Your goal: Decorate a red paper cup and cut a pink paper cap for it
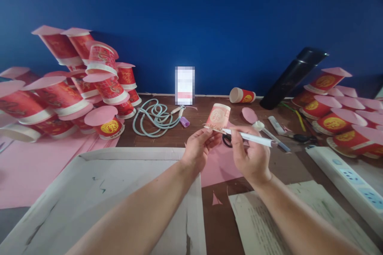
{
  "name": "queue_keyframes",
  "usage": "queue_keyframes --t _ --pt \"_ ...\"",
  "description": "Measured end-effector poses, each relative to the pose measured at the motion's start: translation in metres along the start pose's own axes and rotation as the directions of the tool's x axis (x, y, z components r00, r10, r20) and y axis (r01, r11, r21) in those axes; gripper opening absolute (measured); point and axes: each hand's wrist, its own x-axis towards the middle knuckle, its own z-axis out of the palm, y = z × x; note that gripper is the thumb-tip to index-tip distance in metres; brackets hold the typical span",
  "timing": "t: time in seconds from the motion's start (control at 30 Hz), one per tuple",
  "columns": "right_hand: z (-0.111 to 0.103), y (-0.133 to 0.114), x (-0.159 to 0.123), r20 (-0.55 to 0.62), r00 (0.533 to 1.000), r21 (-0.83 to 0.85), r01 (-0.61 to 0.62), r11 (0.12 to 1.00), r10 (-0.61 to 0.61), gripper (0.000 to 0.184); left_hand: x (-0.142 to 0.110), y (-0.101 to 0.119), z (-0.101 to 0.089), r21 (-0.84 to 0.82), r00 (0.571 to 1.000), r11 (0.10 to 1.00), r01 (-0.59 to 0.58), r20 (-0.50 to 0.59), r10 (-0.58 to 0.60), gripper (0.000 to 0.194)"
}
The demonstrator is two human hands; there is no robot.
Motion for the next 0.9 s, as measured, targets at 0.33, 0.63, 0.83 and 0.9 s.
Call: queue_keyframes --t 0.33,0.63,0.83,0.9 --pt "0.0009 0.0018 -0.0008 -0.018 1.000 0.024 0.003 1.000 -0.003 0.012 -0.0003 0.0011 0.0013 -0.013 1.000 1.000 0.013 -0.009 -0.013 0.009" --pt "0.0016 -0.0003 0.0003 0.012 1.000 0.008 0.012 1.000 -0.012 0.013 0.0018 -0.0005 -0.0022 0.008 1.000 1.000 0.010 0.026 -0.010 0.012" --pt "0.0017 0.0006 0.0010 0.020 1.000 -0.017 0.023 1.000 -0.023 0.013 0.0017 -0.0002 -0.0018 0.004 1.000 1.000 0.008 0.022 -0.008 0.011" --pt "0.0016 0.0008 0.0015 0.026 0.999 -0.014 0.032 0.999 -0.031 0.012 0.0014 -0.0001 -0.0015 0.005 1.000 1.000 0.008 0.021 -0.009 0.010"
